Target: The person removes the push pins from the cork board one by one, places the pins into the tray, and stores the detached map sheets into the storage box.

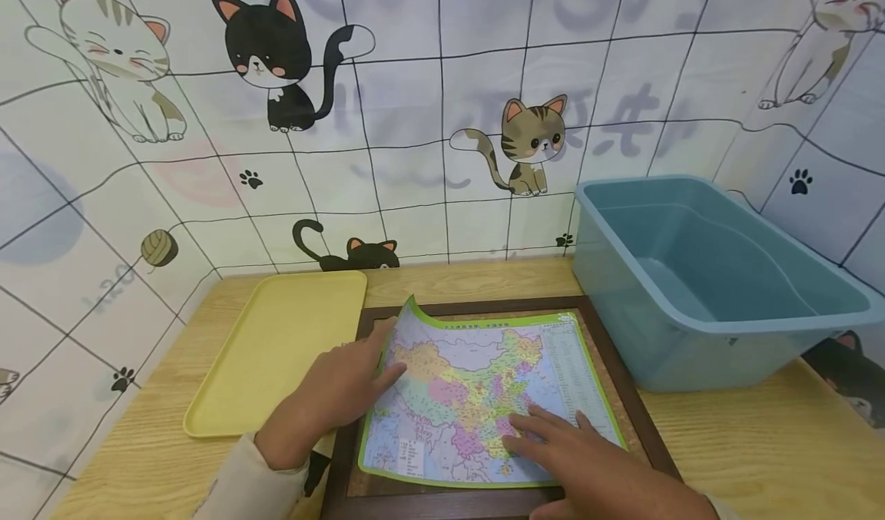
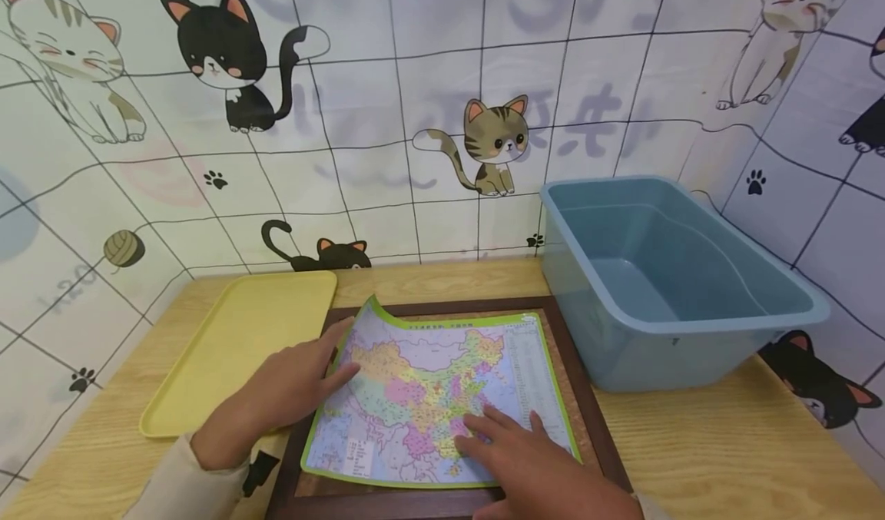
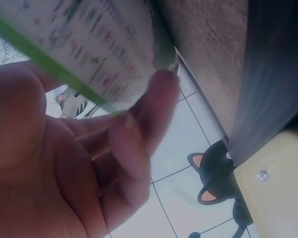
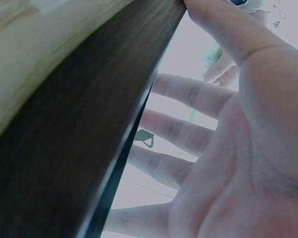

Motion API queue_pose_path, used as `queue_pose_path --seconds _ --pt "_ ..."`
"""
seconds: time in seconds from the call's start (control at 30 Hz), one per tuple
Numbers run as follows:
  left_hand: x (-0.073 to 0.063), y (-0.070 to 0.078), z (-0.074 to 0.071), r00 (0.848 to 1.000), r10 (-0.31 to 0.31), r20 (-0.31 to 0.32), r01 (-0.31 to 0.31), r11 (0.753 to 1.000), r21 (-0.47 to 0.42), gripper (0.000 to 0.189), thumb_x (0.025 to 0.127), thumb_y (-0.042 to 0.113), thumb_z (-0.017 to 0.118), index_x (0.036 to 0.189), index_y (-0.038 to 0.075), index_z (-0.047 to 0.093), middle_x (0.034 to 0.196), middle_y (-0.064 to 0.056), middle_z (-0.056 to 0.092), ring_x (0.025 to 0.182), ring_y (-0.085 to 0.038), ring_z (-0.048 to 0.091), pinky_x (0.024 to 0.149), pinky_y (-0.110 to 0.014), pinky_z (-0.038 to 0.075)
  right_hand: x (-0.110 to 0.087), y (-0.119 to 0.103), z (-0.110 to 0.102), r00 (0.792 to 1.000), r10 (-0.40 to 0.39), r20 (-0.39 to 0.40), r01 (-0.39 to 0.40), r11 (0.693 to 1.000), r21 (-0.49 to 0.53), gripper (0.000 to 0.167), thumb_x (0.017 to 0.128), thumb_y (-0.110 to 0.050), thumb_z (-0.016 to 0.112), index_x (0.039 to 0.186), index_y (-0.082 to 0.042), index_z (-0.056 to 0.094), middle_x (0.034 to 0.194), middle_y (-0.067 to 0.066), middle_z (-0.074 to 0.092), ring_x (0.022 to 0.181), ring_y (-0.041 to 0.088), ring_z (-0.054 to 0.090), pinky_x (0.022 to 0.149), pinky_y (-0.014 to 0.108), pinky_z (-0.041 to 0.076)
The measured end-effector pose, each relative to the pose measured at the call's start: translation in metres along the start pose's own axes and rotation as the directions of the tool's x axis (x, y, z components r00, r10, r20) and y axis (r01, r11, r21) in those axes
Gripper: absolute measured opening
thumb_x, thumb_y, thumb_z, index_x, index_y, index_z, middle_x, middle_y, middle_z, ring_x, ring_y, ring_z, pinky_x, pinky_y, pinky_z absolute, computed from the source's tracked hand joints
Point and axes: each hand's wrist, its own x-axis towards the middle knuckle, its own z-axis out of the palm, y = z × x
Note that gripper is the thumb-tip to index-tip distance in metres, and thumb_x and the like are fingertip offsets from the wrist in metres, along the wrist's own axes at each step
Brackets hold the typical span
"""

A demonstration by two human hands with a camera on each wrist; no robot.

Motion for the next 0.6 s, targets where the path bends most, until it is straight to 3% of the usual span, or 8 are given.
queue_pose_path --seconds 0.2,0.6 --pt "0.0 0.0027 0.0006 1.0 0.008 -0.006 -0.008 0.998 -0.07 0.072 0.098 0.038 0.063 0.157 0.018 0.027 0.057 0.004 0.05 0.051 -0.012 0.049 0.048 -0.03 0.037 0.0013 -0.0002 -0.0004 1.0 -0.003 -0.002 0.003 1.0 -0.014 0.081 0.081 -0.059 0.072 0.149 -0.022 0.047 0.158 0.008 0.041 0.145 0.046 0.034 0.098 0.08 0.032" --pt "-0.0031 0.0074 -0.0008 1.0 0.025 0.013 -0.022 0.986 -0.167 0.07 0.102 0.03 0.058 0.159 0.022 0.019 0.053 0.003 0.049 0.043 -0.011 0.046 0.045 -0.029 0.035 0.0009 -0.0005 0.0006 1.0 -0.004 -0.01 0.004 1.0 -0.019 0.08 0.081 -0.059 0.073 0.148 -0.022 0.049 0.158 0.009 0.041 0.144 0.046 0.035 0.097 0.08 0.032"
